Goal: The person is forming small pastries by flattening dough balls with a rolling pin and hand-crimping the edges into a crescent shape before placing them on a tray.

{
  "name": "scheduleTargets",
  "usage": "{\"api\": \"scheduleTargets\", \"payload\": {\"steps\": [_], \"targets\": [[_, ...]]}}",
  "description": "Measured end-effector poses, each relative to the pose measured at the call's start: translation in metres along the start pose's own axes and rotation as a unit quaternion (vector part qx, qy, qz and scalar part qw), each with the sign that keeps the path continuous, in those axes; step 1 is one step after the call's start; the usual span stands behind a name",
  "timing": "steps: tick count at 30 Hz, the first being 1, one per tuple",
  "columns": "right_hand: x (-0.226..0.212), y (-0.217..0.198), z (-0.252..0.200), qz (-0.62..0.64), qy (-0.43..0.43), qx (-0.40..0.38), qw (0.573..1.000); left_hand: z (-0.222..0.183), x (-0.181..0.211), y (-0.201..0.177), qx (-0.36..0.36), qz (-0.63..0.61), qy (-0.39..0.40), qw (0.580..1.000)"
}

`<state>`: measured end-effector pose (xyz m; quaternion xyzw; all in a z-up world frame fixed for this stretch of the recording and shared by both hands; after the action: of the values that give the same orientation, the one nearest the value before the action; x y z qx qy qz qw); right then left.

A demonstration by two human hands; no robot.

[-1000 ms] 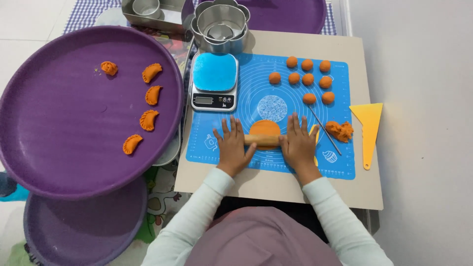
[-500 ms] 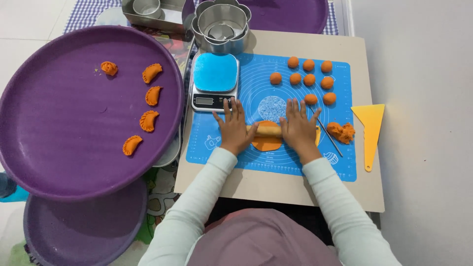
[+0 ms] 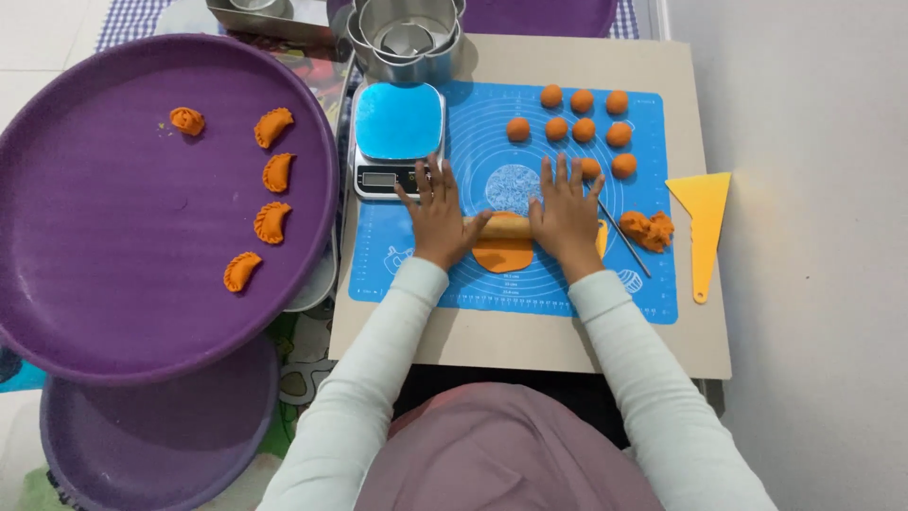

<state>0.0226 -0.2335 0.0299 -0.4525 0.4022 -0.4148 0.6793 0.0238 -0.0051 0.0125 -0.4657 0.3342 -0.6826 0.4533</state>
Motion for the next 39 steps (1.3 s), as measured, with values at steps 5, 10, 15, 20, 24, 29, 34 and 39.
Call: {"api": "scheduleTargets", "payload": {"steps": [5, 10, 15, 20, 24, 29, 34, 39], "targets": [[-0.008, 0.021, -0.054, -0.055, -0.049, 0.109, 0.991, -0.058, 0.006, -0.016, -0.035, -0.013, 0.004, 0.999], [-0.025, 0.016, -0.104, -0.052, -0.040, 0.107, 0.992, -0.107, 0.016, -0.038, -0.047, -0.007, 0.005, 0.999], [-0.038, -0.002, -0.123, 0.019, 0.008, -0.019, 1.000, -0.125, 0.018, -0.048, -0.078, -0.030, -0.005, 0.996], [-0.013, 0.016, -0.076, -0.001, -0.011, 0.005, 1.000, -0.082, 0.014, -0.028, -0.054, -0.017, 0.003, 0.998], [0.001, 0.015, -0.018, -0.007, 0.000, -0.055, 0.998, -0.029, 0.005, -0.006, -0.036, -0.030, 0.010, 0.999], [0.010, 0.009, 0.030, 0.014, 0.008, -0.085, 0.996, 0.021, 0.003, 0.005, -0.034, -0.012, 0.005, 0.999], [0.009, -0.002, 0.050, 0.032, 0.039, -0.122, 0.991, 0.044, 0.003, 0.005, -0.068, 0.012, -0.010, 0.998], [-0.008, -0.019, 0.029, 0.028, 0.034, -0.078, 0.996, 0.022, 0.004, 0.001, -0.059, 0.012, -0.003, 0.998]]}}
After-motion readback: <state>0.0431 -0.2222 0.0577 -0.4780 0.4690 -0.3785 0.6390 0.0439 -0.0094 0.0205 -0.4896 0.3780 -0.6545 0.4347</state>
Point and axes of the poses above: each hand's wrist, its own z-axis towards the middle knuckle, its own y-axis out of the palm, x = y × z, the point moved 2 cm from there along z, towards the middle knuckle, and after that the axes turned 8 degrees about -y, right-handed, at the moved point
